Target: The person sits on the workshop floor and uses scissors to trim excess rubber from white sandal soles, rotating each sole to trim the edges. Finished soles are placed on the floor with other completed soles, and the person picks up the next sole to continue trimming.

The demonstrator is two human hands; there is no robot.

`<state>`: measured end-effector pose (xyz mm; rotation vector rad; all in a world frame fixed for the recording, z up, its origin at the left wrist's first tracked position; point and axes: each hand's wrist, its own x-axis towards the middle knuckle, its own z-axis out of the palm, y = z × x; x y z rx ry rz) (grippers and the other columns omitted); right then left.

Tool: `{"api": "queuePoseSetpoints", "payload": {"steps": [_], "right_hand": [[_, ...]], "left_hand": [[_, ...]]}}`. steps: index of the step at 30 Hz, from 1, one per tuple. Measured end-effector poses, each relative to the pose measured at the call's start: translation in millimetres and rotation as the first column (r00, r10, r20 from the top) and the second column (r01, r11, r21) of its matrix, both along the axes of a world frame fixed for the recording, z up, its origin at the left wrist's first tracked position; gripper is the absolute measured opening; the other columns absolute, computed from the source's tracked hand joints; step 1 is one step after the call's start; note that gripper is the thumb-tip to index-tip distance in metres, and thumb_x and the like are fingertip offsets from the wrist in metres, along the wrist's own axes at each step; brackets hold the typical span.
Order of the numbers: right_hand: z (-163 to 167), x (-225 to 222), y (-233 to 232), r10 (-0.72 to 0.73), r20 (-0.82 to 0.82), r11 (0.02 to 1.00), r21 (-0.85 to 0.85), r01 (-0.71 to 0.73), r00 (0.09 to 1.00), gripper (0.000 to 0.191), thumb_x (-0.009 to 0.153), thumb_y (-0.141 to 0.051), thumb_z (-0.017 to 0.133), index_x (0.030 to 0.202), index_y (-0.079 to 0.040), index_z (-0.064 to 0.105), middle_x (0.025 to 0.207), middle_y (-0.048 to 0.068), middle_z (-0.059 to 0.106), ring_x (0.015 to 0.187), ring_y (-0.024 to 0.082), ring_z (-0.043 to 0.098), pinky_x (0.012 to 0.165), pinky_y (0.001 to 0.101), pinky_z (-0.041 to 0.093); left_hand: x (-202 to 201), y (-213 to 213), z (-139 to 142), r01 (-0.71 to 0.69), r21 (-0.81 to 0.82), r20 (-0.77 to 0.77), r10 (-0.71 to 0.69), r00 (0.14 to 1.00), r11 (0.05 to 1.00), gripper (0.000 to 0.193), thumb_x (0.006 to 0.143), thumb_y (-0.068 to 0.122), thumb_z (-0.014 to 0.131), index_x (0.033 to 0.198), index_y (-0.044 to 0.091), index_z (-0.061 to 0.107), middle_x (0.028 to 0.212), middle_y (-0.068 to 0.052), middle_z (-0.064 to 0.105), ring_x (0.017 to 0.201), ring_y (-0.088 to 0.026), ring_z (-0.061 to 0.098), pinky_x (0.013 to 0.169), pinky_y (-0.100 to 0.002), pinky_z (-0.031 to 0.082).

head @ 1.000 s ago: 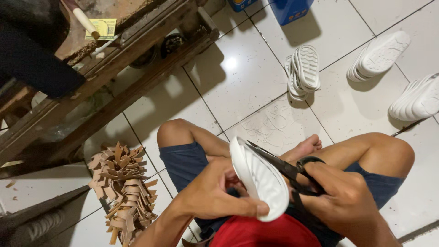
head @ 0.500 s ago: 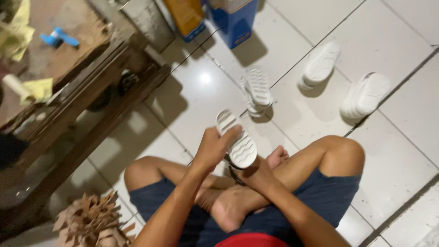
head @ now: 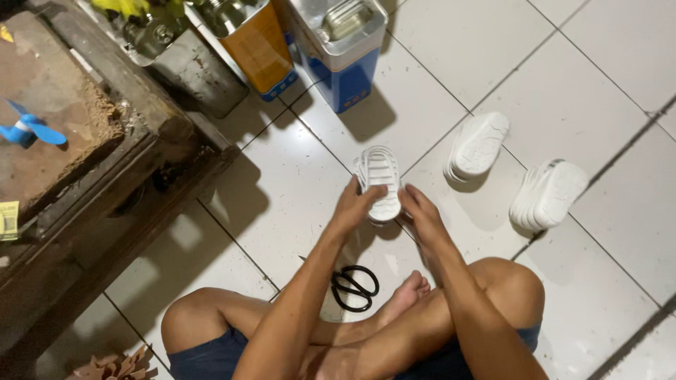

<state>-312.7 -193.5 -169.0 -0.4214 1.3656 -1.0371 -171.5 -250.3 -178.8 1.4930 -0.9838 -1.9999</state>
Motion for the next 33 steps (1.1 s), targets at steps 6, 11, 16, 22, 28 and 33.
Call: {"api": "queuePoseSetpoints", "payload": {"steps": [6, 11, 16, 22, 28, 33], "right_hand": [[-24, 5, -48, 0.142, 0.068, 0.989, 0.041, -0.145, 0.988, 0.076, 0.085, -0.028, 0.074, 0.147, 0.004, 0.042, 0.131, 0.023, 0.064, 0.113, 0.028, 0.068, 0.093, 0.0361, 0.059], [-26, -8, -53, 0.239, -0.447, 0.913, -0.198, -0.356, 0.862, 0.115, 0.065, -0.037, 0.087, 0.154, 0.000, 0.025, 0.132, 0.023, 0.059, 0.115, 0.032, 0.067, 0.095, 0.0403, 0.058], [-23, -6, -65, -0.099, -0.994, 0.714, -0.103, -0.693, 0.046, 0.124, 0.064, -0.054, 0.095, 0.155, -0.006, 0.025, 0.131, 0.021, 0.053, 0.122, 0.039, 0.056, 0.102, 0.0592, 0.038], [-41, 7, -80, 0.165, -0.985, 0.638, 0.061, -0.767, 0.059, 0.134, 0.058, -0.052, 0.097, 0.159, -0.014, 0.017, 0.139, 0.023, 0.046, 0.131, 0.041, 0.043, 0.109, 0.0574, 0.035], [-43, 0, -63, 0.150, -0.624, 0.721, -0.461, -0.517, 0.767, 0.139, 0.070, -0.031, 0.093, 0.166, -0.013, -0.006, 0.166, 0.023, 0.012, 0.151, 0.037, 0.032, 0.118, 0.0480, 0.036], [-45, 9, -62, 0.187, -0.154, 0.849, -0.471, -0.238, 0.970, 0.145, 0.052, -0.029, 0.100, 0.162, -0.015, 0.007, 0.157, 0.019, 0.027, 0.143, 0.035, 0.038, 0.114, 0.0515, 0.041]], "left_hand": [[-9, 11, -22, -0.091, -0.174, -0.291, 0.037, 0.956, 0.981, 0.102, 0.069, 0.013, 0.068, 0.155, 0.001, 0.014, 0.144, -0.028, 0.047, 0.132, -0.038, 0.055, 0.110, -0.048, 0.051], [2, 21, -44, 0.007, -0.384, -0.285, -0.125, 0.950, 0.923, 0.124, 0.071, 0.027, 0.081, 0.159, 0.003, -0.003, 0.153, -0.029, 0.033, 0.145, -0.040, 0.037, 0.121, -0.051, 0.035], [40, 15, -57, -0.216, -0.423, -0.194, 0.145, 0.970, 0.880, 0.125, 0.081, 0.041, 0.080, 0.166, 0.006, -0.004, 0.170, -0.024, 0.013, 0.155, -0.041, 0.020, 0.124, -0.052, 0.023], [43, 13, -48, 0.053, -0.716, 0.198, 0.130, 0.972, 0.697, 0.121, 0.079, 0.041, 0.086, 0.164, 0.006, 0.008, 0.172, -0.028, 0.015, 0.159, -0.044, 0.020, 0.128, -0.053, 0.023], [20, -3, -36, 0.217, -0.859, 0.272, 0.054, 0.961, 0.464, 0.131, 0.076, 0.043, 0.088, 0.166, 0.005, 0.001, 0.171, -0.032, 0.008, 0.160, -0.047, 0.016, 0.129, -0.054, 0.029], [13, -6, -39, 0.318, -0.818, 0.342, -0.038, 0.939, 0.479, 0.133, 0.075, 0.040, 0.090, 0.167, 0.006, 0.000, 0.172, -0.033, 0.008, 0.159, -0.051, 0.014, 0.128, -0.057, 0.025]]}}
